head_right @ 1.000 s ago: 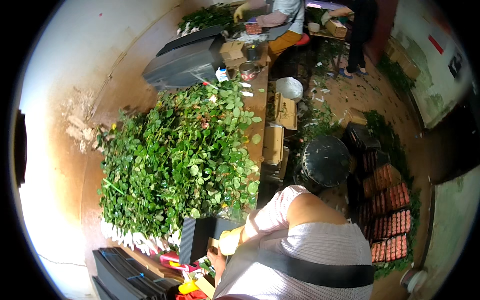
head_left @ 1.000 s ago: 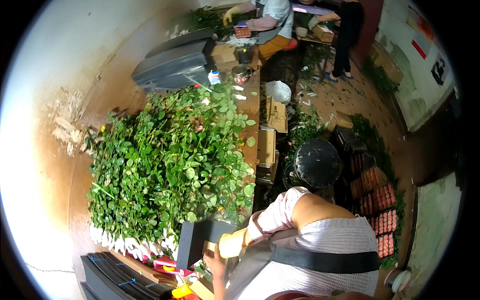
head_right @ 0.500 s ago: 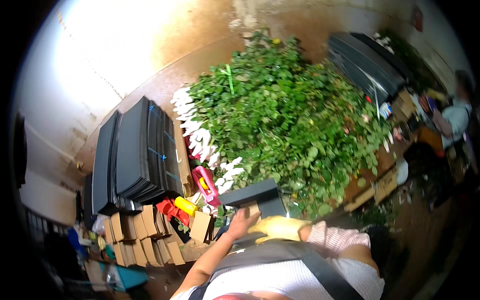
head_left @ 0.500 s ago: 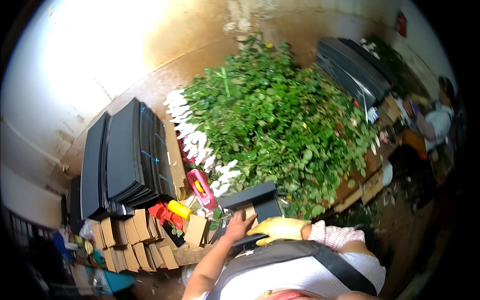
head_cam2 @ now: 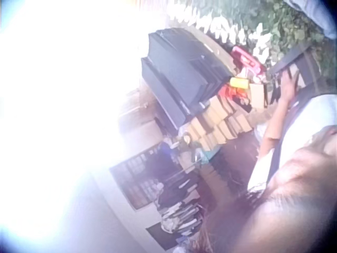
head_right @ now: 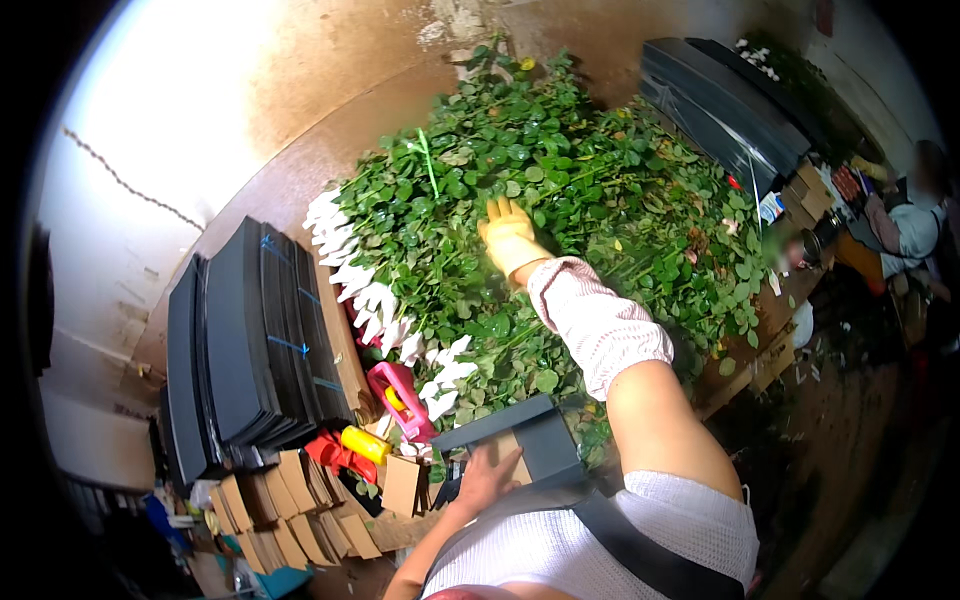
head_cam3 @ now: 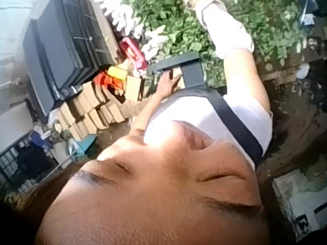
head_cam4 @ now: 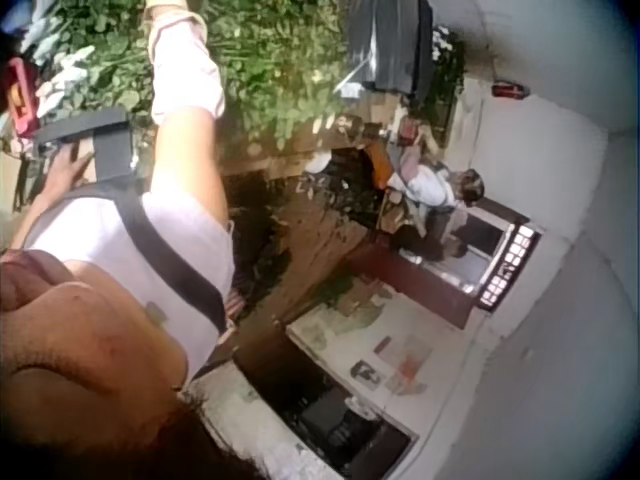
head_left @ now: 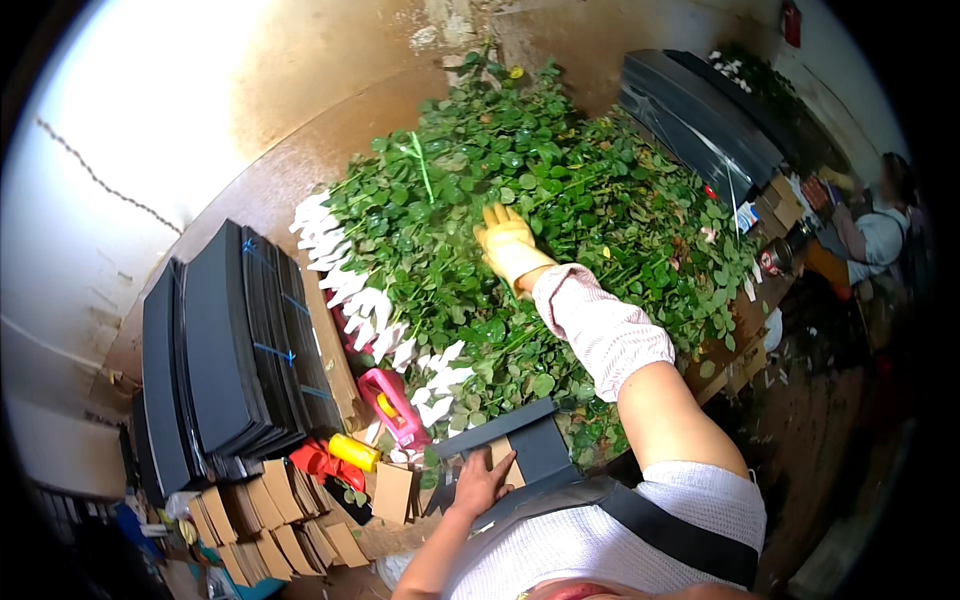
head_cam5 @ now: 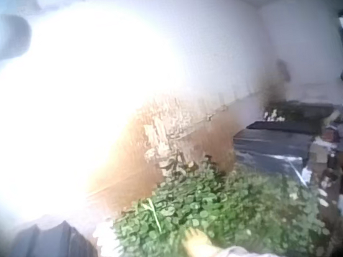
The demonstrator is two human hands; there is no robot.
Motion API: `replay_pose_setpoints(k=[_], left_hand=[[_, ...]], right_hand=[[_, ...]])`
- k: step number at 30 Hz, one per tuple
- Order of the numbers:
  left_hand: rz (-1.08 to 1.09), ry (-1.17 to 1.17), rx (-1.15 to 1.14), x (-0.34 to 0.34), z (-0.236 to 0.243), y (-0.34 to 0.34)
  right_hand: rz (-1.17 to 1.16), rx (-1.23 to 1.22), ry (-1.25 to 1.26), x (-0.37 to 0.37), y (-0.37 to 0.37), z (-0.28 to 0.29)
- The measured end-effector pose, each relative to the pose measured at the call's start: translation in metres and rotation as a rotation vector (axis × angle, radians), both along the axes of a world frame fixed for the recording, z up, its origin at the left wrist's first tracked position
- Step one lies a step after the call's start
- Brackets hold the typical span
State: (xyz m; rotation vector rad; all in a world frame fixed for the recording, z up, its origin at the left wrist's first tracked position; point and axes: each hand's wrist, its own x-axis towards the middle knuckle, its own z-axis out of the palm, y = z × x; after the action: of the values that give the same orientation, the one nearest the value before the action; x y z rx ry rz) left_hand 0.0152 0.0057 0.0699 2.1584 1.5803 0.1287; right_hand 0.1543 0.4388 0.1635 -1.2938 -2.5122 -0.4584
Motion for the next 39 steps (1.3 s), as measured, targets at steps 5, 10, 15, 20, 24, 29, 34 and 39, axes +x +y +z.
replay_pose_setpoints(k=[5, 10, 15, 20, 24, 29, 34, 39], left_hand=[[0.066, 0.027, -0.055, -0.001, -0.002, -0.013], [0.04, 0.041, -0.083, 0.001, -0.002, -0.006], [0.044, -0.009, -0.075, -0.003, 0.001, -0.006], [0.044, -0.041, -0.126, -0.004, 0.001, -0.003], [0.033, 0.011, -0.099, -0.004, -0.002, -0.006], [0.062, 0.052, -0.146, -0.001, -0.015, -0.015], [0.204, -0.195, -0.152, -0.005, -0.051, -0.018], [0.201, -0.147, -0.213, -0.003, -0.065, -0.032]], right_hand=[[-0.055, -0.578, -0.412, -0.002, -0.082, 0.029], [-0.076, -0.764, -0.559, 0.051, -0.141, -0.017], [0.291, -0.932, -0.072, 0.094, -0.082, 0.004], [0.253, -0.458, 0.168, 0.028, 0.011, 0.093], [0.028, -0.261, -0.186, -0.057, 0.096, 0.149], [-0.018, -0.27, -0.478, -0.149, 0.145, 0.163], [0.079, -0.33, -0.41, -0.149, 0.194, 0.085], [0.127, -0.104, -0.345, -0.125, 0.161, 0.076]])
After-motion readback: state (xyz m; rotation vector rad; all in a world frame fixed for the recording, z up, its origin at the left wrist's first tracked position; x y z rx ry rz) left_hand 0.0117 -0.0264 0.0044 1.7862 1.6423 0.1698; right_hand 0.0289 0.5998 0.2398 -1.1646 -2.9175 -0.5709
